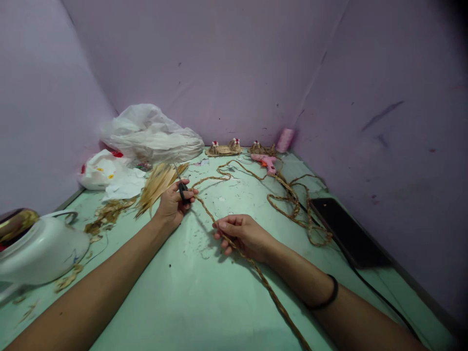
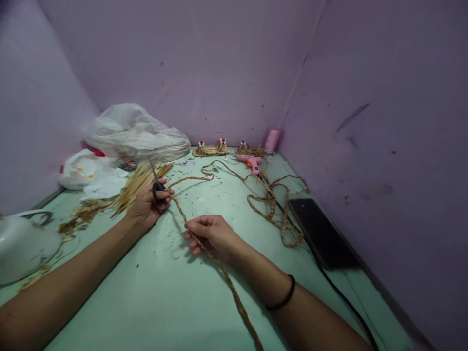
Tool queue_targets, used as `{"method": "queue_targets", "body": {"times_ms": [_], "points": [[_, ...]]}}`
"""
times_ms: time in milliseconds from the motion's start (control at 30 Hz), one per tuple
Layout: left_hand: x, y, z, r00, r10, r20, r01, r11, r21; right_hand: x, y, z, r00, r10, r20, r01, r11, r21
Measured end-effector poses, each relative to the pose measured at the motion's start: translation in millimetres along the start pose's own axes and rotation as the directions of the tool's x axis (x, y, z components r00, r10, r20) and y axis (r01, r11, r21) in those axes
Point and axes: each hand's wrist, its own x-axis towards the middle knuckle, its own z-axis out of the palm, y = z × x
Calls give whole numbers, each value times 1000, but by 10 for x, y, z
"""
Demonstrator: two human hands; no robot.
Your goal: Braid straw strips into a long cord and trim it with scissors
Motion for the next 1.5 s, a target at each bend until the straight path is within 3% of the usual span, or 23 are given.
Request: {"method": "queue_targets", "body": {"times_ms": [200,333,400,467,533,600,633,700,933,1200,1400,1500], "points": [[49,-28,4,1000,15,-21,-14,999,53,-9,-26,47,972,-148,-182,150,989,-3],[-35,55,5,987,122,-107,-73,923,377,-20,-48,10,919,-220,-327,210,976,-65],[-178,127,12,965,261,15,-215,761,611,-15,-62,-11,888,-253,-384,240,967,-82],[-358,176,30,887,361,289,-434,435,789,-15,-87,-24,864,-285,-416,278,957,-79],[-517,175,53,752,353,557,-619,86,781,-24,-126,-30,847,-308,-433,308,949,-72],[-605,130,67,647,295,704,-684,-184,706,-38,-178,-37,832,-313,-458,323,945,-58],[-619,100,66,618,265,740,-688,-274,672,-45,-206,-43,823,-312,-474,328,943,-50],[-598,43,51,605,223,764,-667,-382,640,-55,-259,-58,807,-307,-505,336,941,-34],[-506,-54,-8,616,194,763,-610,-496,618,-50,-309,-58,786,-325,-526,322,941,-102],[-531,-72,-10,640,184,746,-584,-515,628,-85,-298,20,745,-400,-534,327,917,-229],[-505,-109,-51,615,192,765,-599,-517,612,-85,-296,9,744,-399,-536,313,917,-249],[-491,-128,-63,623,182,761,-609,-497,618,-85,-296,14,744,-395,-539,316,918,-238]]}}
